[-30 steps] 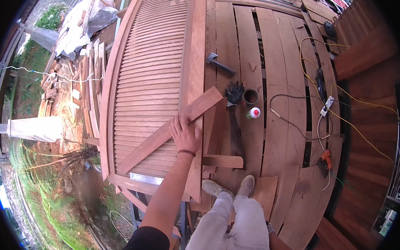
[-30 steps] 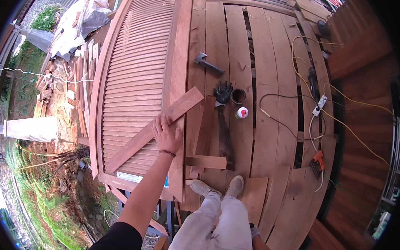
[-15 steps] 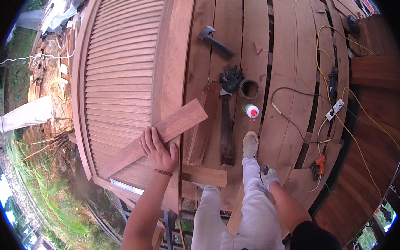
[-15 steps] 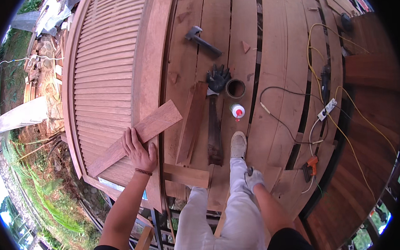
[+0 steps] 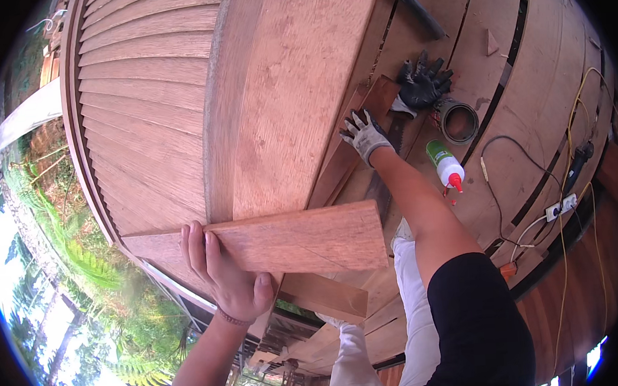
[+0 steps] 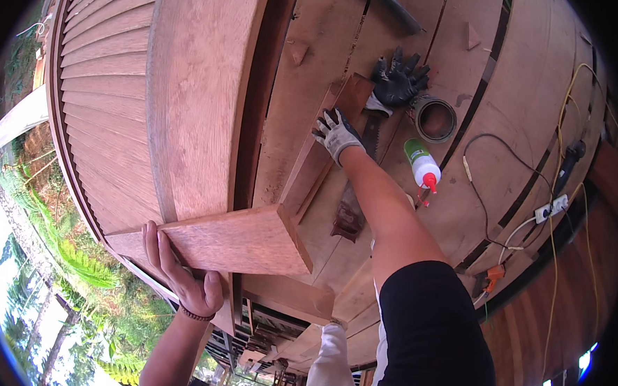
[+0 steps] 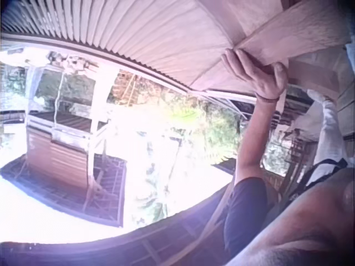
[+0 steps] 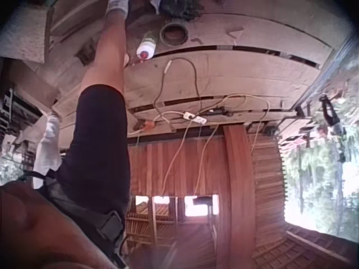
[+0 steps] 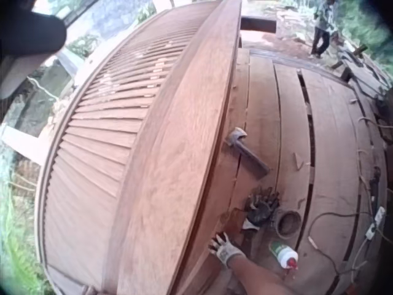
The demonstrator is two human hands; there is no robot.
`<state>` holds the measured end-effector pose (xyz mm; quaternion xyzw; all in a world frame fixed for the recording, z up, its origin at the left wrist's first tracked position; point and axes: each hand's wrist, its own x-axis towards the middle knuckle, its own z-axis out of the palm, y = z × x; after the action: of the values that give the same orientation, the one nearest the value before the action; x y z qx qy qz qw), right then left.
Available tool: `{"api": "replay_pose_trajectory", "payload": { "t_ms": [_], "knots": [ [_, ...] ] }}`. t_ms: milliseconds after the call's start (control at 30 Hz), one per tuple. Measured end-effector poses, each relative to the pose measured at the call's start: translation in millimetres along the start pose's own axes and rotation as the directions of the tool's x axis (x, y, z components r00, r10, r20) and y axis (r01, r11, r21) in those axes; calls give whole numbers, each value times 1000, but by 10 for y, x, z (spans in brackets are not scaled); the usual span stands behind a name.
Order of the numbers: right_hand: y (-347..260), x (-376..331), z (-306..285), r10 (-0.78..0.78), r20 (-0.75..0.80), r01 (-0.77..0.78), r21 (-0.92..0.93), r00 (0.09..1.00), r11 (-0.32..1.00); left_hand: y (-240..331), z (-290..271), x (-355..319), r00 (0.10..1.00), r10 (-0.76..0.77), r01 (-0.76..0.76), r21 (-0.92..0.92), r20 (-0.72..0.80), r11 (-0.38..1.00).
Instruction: The person assembles a wooden slatted panel by positioning and securing wooden pieces. They use a hand saw to trim a piece, a square to check alignment, and an angle grinder to smooth edges. The person also uses a hammer to tap pieces into place.
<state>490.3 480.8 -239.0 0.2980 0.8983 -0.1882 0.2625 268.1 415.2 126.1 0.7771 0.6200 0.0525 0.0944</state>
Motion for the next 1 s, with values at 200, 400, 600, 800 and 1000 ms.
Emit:
{"api": "replay_pose_trajectory", "payload": {
  "t_ms": [200, 400, 600, 800, 1000],
  "knots": [
    [20, 255, 466, 2, -149, -15, -83, 989, 996, 27, -20, 47, 999, 6, -7, 24, 34, 1000],
    [-26, -361, -150, -68, -136, 73, 35, 988, 997, -4, 9, 15, 1000, -10, 10, -40, -9, 999],
    [-239, -2044, -1098, 260, 208, -305, 223, 943, 926, 79, -42, -14, 997, -70, 69, -37, -43, 997],
    [-708, -3799, -1389, 524, 509, -722, 579, 683, 379, 41, -34, -31, 991, -118, 111, -98, -69, 989],
    [-1628, -4503, -1599, 785, 428, -551, 823, 447, -135, -20, -28, 62, 993, -93, 84, -104, -77, 991]
  ]
}}
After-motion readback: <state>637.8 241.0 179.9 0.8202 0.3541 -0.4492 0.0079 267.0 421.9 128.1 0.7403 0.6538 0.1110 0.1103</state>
